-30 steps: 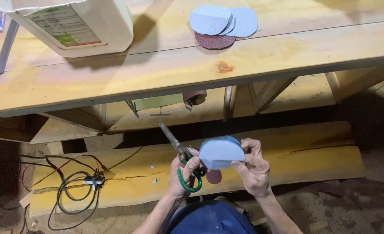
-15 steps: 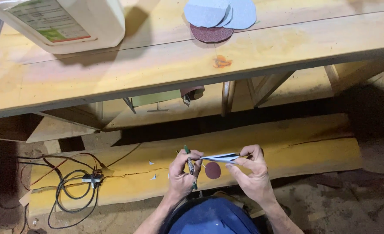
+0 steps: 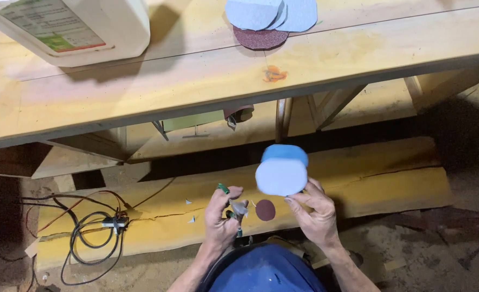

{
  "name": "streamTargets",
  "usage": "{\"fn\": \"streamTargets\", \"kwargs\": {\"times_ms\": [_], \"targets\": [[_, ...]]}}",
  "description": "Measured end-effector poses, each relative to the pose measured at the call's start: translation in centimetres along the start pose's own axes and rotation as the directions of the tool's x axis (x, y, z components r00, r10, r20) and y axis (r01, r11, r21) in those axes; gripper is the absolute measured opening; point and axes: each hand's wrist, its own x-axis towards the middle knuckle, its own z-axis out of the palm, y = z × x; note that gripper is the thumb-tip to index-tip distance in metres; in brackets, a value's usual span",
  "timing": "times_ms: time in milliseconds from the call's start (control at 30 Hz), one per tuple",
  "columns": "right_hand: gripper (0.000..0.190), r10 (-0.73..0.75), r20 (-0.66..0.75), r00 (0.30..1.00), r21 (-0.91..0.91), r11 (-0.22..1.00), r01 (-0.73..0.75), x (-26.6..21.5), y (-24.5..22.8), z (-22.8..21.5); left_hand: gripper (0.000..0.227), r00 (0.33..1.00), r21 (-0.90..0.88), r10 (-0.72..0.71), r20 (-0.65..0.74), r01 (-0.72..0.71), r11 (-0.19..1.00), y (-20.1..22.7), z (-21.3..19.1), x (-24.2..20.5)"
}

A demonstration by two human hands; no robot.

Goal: Cutting a circular sanding disc from a sheet of sandpaper using scissors in a workshop.

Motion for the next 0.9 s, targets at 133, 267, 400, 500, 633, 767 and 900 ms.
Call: {"fn": "streamTargets", "kwargs": {"times_ms": [133, 267, 400, 500, 633, 767, 900], "targets": [[0.013, 0.218, 0.008, 0.976, 0.163, 0.963, -0.216, -1.2, 0.8, -0.3, 0.023, 0.983, 0.011, -0.099, 0.154, 0.099, 0.995, -1.2, -1.2, -1.6], [0.012, 0.346, 0.068, 0.936, 0.343, 0.872, -0.348, -1.9, 1.8, -0.6, 0.038, 0.656, 0.492, -0.557, 0.51, 0.308, 0.814, 2.2, -3.9, -0.3], [0.015, 0.285, 0.091, 0.954, 0.418, 0.859, -0.296, -1.7, 1.7, -1.3, 0.039, 0.645, 0.573, -0.485, 0.59, 0.088, 0.815, 1.3, -6.8, -1.7], [0.025, 0.212, 0.092, 0.973, 0.236, 0.945, -0.228, -1.8, 1.6, -1.7, 0.053, 0.494, 0.618, -0.525, 0.694, -0.034, 0.785, 1.4, -7.6, -1.6], [0.045, 0.12, 0.222, 0.968, 0.231, 0.958, -0.172, -1.8, 0.8, -1.3, 0.04, 0.399, 0.595, -0.565, 0.722, 0.058, 0.801, 3.5, -7.0, 0.4], [0.044, 0.049, 0.271, 0.961, 0.173, 0.98, -0.099, -1.7, 0.0, -0.8, 0.047, 0.439, 0.568, -0.506, 0.743, -0.013, 0.823, 4.3, -5.9, 1.0], [0.043, 0.005, 0.267, 0.964, 0.204, 0.977, -0.061, -1.6, -0.5, -0.7, 0.047, 0.454, 0.572, -0.493, 0.742, -0.045, 0.819, 3.6, -5.4, 0.7]]}}
